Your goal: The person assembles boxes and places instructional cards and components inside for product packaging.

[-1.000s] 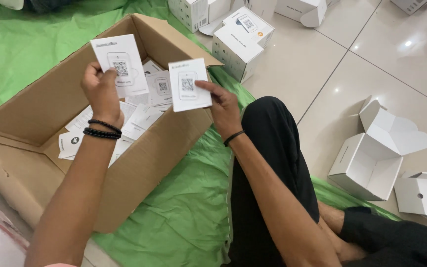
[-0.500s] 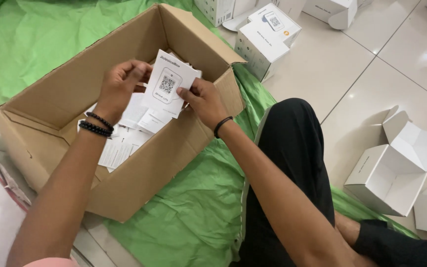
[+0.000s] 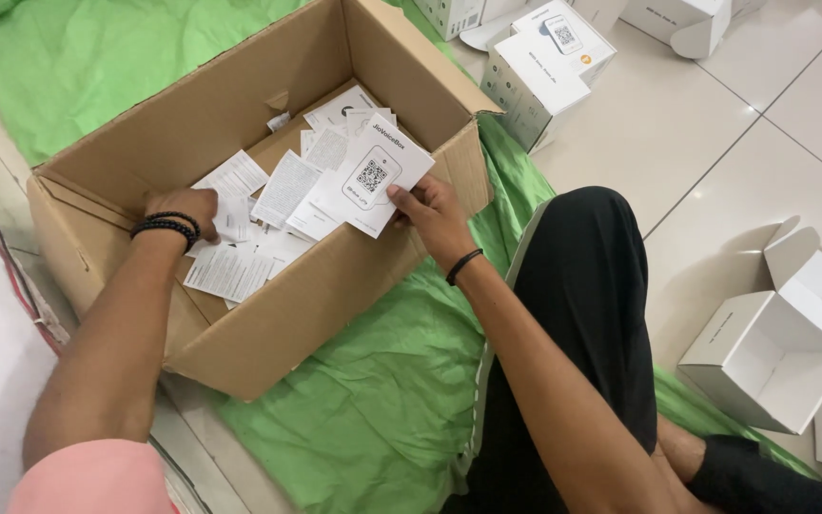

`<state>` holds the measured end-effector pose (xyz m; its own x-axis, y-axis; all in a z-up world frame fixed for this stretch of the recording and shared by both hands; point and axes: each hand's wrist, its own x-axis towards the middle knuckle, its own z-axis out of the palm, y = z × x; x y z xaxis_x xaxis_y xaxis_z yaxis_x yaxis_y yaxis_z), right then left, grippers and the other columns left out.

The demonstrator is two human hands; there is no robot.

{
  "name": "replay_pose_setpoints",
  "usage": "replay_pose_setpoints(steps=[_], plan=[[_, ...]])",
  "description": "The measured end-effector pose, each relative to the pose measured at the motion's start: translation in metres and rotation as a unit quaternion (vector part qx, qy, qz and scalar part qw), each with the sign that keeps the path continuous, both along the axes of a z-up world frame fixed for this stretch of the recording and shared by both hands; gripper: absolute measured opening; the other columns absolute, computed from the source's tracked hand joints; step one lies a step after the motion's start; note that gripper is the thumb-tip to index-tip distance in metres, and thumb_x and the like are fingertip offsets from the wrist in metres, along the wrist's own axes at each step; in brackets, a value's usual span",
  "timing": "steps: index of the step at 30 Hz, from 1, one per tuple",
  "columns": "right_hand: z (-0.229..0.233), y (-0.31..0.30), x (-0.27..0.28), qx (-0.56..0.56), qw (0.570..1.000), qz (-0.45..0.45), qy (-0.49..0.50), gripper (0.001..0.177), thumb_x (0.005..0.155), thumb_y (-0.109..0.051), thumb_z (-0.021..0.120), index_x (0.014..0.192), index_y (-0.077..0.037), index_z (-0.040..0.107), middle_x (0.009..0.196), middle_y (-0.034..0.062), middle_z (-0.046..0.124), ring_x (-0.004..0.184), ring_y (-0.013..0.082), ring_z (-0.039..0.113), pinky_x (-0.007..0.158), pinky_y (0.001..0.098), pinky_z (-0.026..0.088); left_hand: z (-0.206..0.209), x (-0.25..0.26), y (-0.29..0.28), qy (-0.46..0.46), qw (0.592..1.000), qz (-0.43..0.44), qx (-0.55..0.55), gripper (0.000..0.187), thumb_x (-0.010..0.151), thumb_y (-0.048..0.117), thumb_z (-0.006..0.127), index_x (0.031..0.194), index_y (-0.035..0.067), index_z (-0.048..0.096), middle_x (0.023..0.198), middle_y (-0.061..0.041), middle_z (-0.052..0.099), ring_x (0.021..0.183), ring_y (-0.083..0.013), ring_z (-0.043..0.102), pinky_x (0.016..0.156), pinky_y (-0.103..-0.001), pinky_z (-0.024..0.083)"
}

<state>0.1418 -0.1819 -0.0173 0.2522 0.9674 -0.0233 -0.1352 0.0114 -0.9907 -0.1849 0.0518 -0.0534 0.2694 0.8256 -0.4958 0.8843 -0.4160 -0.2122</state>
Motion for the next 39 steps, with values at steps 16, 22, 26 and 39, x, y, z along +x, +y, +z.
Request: replay_pose_setpoints(steps=[16, 22, 26, 39], plan=[[0.001, -0.024, 0.005, -0.020, 0.998, 0.004, 0.055, 0.021, 0.101, -0.020, 0.067, 0.114, -0.005, 0.072, 0.101, 0.0018, 0.076, 0.085, 0.0087, 0.069, 0.077, 0.0267, 0.057, 0.005, 0.002, 0.001, -0.043, 0.999, 0.004, -0.030, 0.057, 0.073, 0.042, 0.089, 0.123, 0.018, 0.075, 0.132, -0.007, 0.070, 0.125, -0.0294, 0.065, 0.106, -0.049, 0.053], [0.010, -0.021, 0.001, 0.000, 0.997, 0.008, 0.072, 0.025, 0.101, -0.020, 0.065, 0.119, -0.003, 0.068, 0.106, 0.0043, 0.076, 0.088, 0.0108, 0.071, 0.077, 0.0287, 0.060, 0.096, 0.055, -0.039, -0.442, 0.894, -0.016, 0.069, 0.059, 0.079, 0.030, 0.090, 0.123, 0.001, 0.063, 0.118, -0.020, 0.071, 0.107, -0.0336, 0.069, 0.094, -0.047, 0.055], [0.014, -0.022, 0.000, 0.013, 0.999, -0.024, 0.032, 0.024, 0.103, -0.017, 0.061, 0.121, -0.001, 0.066, 0.101, 0.0048, 0.074, 0.082, 0.0115, 0.069, 0.071, 0.0280, 0.059, 0.145, 0.092, -0.087, -0.684, 0.720, 0.025, -0.114, 0.045, 0.083, 0.018, 0.086, 0.118, 0.003, 0.062, 0.111, -0.008, 0.072, 0.099, -0.0150, 0.070, 0.087, -0.031, 0.060], [0.049, -0.040, -0.001, 0.043, 0.990, -0.034, 0.127, 0.035, 0.102, -0.032, 0.063, 0.127, -0.006, 0.064, 0.110, 0.0013, 0.072, 0.095, 0.0103, 0.069, 0.082, 0.0299, 0.059, 0.134, 0.191, -0.171, -0.713, 0.686, -0.108, 0.097, 0.073, 0.081, 0.030, 0.092, 0.135, 0.004, 0.050, 0.122, -0.015, 0.064, 0.109, -0.0257, 0.067, 0.091, -0.041, 0.056]])
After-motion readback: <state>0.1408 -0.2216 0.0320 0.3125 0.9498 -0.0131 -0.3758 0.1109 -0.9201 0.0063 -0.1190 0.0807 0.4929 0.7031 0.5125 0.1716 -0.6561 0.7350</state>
